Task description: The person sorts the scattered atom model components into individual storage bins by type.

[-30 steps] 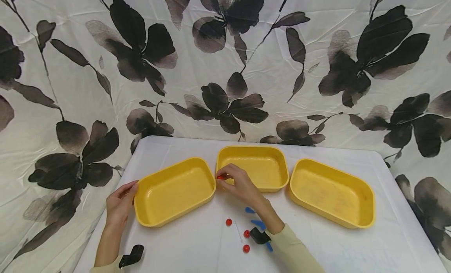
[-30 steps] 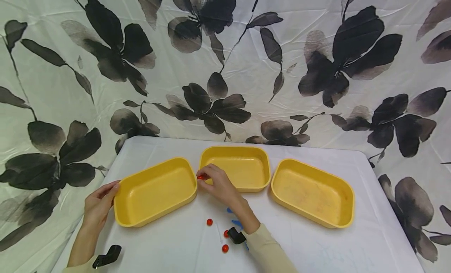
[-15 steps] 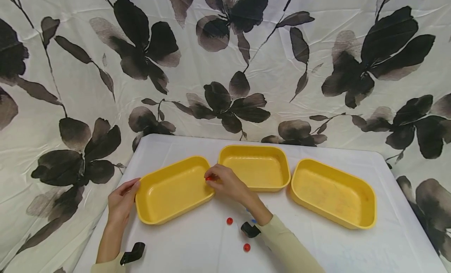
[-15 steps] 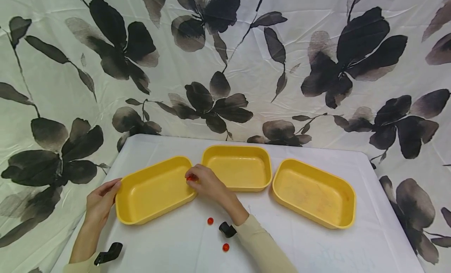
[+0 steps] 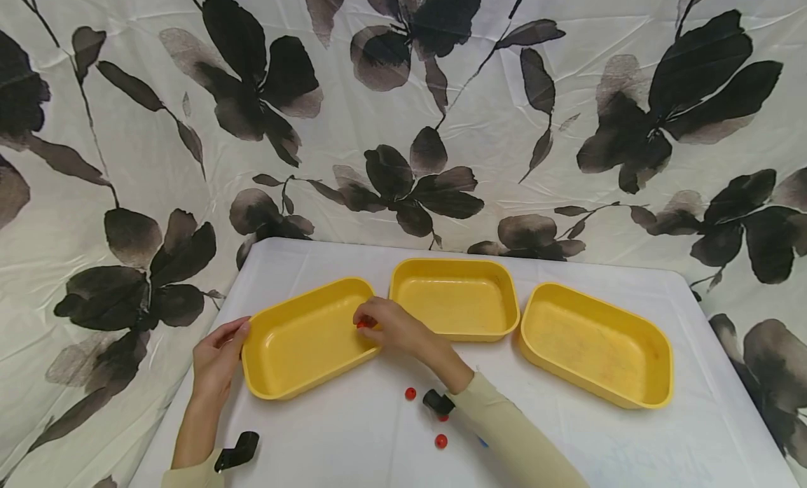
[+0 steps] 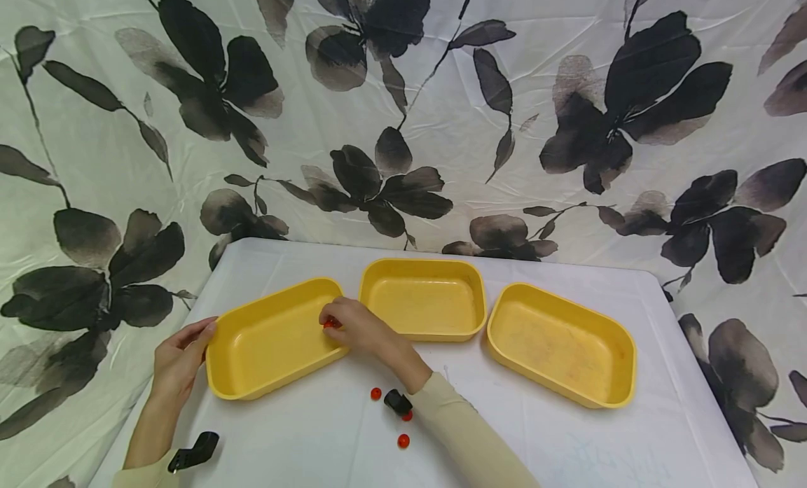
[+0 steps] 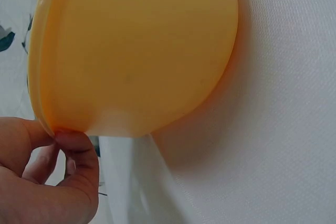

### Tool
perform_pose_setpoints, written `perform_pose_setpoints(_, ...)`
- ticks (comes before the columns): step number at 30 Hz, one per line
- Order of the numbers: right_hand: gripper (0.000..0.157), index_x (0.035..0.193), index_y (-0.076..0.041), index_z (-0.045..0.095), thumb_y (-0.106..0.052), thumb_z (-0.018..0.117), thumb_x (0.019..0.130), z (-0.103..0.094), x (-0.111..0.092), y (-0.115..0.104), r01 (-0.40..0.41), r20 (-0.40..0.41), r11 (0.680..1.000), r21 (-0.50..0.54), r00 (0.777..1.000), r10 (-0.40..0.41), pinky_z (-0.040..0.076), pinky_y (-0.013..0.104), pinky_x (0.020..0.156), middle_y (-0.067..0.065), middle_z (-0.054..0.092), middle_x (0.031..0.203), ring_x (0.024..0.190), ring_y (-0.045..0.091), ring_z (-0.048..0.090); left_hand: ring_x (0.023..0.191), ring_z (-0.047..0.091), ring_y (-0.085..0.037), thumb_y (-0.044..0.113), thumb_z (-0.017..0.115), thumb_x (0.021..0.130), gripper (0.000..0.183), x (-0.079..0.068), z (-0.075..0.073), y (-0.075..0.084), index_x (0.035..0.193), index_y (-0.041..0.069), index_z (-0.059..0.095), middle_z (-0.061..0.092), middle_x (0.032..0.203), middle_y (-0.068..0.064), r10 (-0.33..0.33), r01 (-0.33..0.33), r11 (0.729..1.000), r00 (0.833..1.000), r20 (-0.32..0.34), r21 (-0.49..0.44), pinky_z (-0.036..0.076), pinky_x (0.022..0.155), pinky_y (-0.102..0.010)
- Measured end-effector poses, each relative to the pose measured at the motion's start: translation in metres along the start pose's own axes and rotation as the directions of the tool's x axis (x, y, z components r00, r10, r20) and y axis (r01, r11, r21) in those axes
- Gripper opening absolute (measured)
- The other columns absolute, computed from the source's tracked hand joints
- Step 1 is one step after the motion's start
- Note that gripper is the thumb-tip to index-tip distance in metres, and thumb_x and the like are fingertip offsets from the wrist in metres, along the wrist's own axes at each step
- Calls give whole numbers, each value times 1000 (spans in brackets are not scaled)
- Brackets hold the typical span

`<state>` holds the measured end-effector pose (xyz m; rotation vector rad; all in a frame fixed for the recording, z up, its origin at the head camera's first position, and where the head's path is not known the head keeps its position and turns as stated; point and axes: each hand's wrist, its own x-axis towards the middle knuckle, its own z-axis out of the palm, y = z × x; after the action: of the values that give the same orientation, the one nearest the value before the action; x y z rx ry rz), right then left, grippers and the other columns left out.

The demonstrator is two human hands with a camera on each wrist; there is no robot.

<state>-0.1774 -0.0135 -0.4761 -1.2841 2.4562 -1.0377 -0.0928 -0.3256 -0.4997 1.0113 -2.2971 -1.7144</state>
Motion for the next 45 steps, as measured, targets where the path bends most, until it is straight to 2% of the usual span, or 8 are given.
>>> perform_pose_setpoints(4,11,107,-3,70,-7,71,97,4,6,-2,-12,60,999,-36,998,14,49,19,84,6,63,100,91,16,55,96,55,-8,34,58,106,47,0,-1,-1,144,6,58,58,123,0,3,-3,1000,1000,-1,-1,50,74,-9)
perform_pose_setpoints(10,7,102,-2,71,-5,72,96,11,14,-2,36,124,994,-98,992,-24,46,17,78,6,62,95,85,16,53,95,56,-8,34,58,106,47,1,-1,-1,143,6,59,58,124,-1,12,-12,1000,1000,2,1,50,74,-9)
perform_pose_setpoints(14,6,101,-3,71,-7,72,97,13,18,-4,36,158,989,-146,987,-13,43,17,75,6,60,91,83,15,51,96,56,-8,34,58,106,47,2,0,-1,143,6,59,58,126,-2,20,-20,1000,1000,9,-4,50,75,-9)
perform_pose_setpoints(25,10,88,-9,68,-6,74,95,18,32,-15,-82,279,962,-259,947,156,37,17,68,-3,52,78,78,11,49,97,55,-9,36,58,105,49,2,-2,-1,143,6,58,57,128,-4,5,-5,1000,1000,16,-2,50,75,-8)
perform_pose_setpoints(29,7,91,-10,69,-9,76,94,19,33,-20,-141,299,945,-295,926,232,38,18,68,-5,53,80,78,10,50,98,55,-9,35,57,106,47,2,-2,-1,143,7,58,57,130,-5,-3,3,1000,1000,13,3,50,75,-8)
perform_pose_setpoints(33,5,94,-11,72,-10,76,94,20,34,-22,-165,304,940,-300,917,258,40,18,68,-5,55,82,79,10,51,98,55,-10,36,57,106,48,2,-2,-1,144,6,58,57,132,-7,-2,2,1000,1000,15,0,50,75,-8)
perform_pose_setpoints(38,6,92,-12,70,-9,72,97,20,33,-20,-162,310,940,-299,915,256,38,17,68,-5,54,81,79,9,50,98,56,-9,35,58,105,49,2,0,0,144,6,57,57,132,-6,-3,3,1000,1000,14,-8,50,76,-8)
perform_pose_setpoints(45,6,94,-9,71,-10,68,100,13,27,-19,-72,299,952,-297,940,164,39,16,74,-3,55,84,83,11,50,98,56,-7,35,58,105,48,1,0,1,143,7,58,58,130,-4,-10,10,1000,1000,6,-2,50,75,-8)
